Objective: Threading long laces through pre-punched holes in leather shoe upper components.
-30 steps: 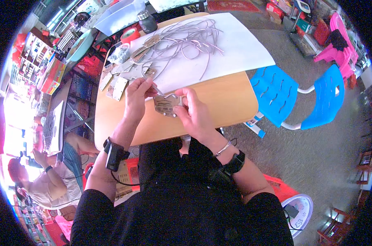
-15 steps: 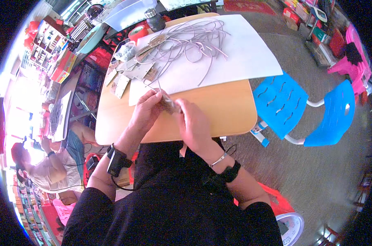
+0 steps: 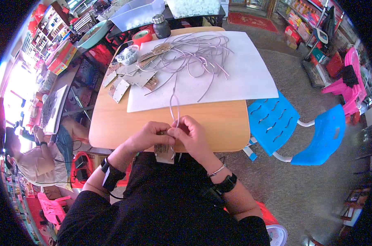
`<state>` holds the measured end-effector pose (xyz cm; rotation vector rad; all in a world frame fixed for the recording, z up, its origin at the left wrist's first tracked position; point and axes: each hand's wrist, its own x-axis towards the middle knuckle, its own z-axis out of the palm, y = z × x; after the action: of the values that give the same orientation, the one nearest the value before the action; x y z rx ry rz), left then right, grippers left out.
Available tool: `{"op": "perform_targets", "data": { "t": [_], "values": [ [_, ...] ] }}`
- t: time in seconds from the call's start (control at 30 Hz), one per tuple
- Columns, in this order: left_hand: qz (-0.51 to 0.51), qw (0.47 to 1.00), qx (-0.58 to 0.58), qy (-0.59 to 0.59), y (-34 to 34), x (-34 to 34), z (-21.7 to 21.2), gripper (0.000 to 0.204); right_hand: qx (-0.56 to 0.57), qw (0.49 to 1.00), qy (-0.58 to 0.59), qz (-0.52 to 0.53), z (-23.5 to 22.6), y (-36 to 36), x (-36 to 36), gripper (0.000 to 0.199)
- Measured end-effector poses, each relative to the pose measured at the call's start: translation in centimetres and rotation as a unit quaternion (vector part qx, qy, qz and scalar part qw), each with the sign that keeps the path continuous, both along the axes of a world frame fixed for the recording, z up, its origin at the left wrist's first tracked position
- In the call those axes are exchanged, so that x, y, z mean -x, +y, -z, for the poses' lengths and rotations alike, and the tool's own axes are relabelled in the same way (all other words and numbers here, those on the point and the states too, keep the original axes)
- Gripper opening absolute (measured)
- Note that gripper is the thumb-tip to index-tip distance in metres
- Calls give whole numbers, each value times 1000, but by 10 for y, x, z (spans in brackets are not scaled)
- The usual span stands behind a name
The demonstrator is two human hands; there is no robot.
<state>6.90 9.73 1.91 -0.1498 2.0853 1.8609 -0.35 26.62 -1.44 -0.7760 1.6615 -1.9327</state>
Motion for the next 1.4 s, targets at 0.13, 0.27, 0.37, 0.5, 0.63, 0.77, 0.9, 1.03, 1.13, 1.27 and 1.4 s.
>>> {"op": "perform_targets", "data": {
  "t": [0.13,0.27,0.37,0.5,0.63,0.77,0.9,1.03,1.13,1.27,1.4],
  "values": [
    [-43,999,-18,-19,-4,1,2,17,50,997,-36,-41,0,3,4,10],
    [-98,986,-135,19,-2,-2,5,14,75,994,-62,46,6,-3,2,17],
    [-148,952,-266,24,-13,-17,13,11,98,982,-49,154,5,-7,0,23],
    [-175,971,-165,-4,-40,-46,13,9,32,971,71,227,25,-18,5,26],
    [-193,974,-111,-32,-44,-71,-1,10,-99,951,168,239,1,-21,-8,26],
    [-191,976,-105,-19,-46,-76,3,11,-180,918,264,235,-3,-21,-16,28],
    [-196,975,-107,-21,-42,-75,2,12,-231,902,308,196,-6,-19,-23,31],
    [-192,978,-74,22,-41,-65,3,12,-185,890,343,237,11,-19,-16,27],
    [-229,971,-60,15,-39,-53,-1,12,-166,905,316,230,12,-20,-13,25],
    [-212,974,-3,72,-48,-37,19,14,-157,928,264,212,3,-17,-12,24],
    [-223,973,-34,54,-47,-40,24,15,-134,938,235,217,4,-18,-9,24]
  ]
}}
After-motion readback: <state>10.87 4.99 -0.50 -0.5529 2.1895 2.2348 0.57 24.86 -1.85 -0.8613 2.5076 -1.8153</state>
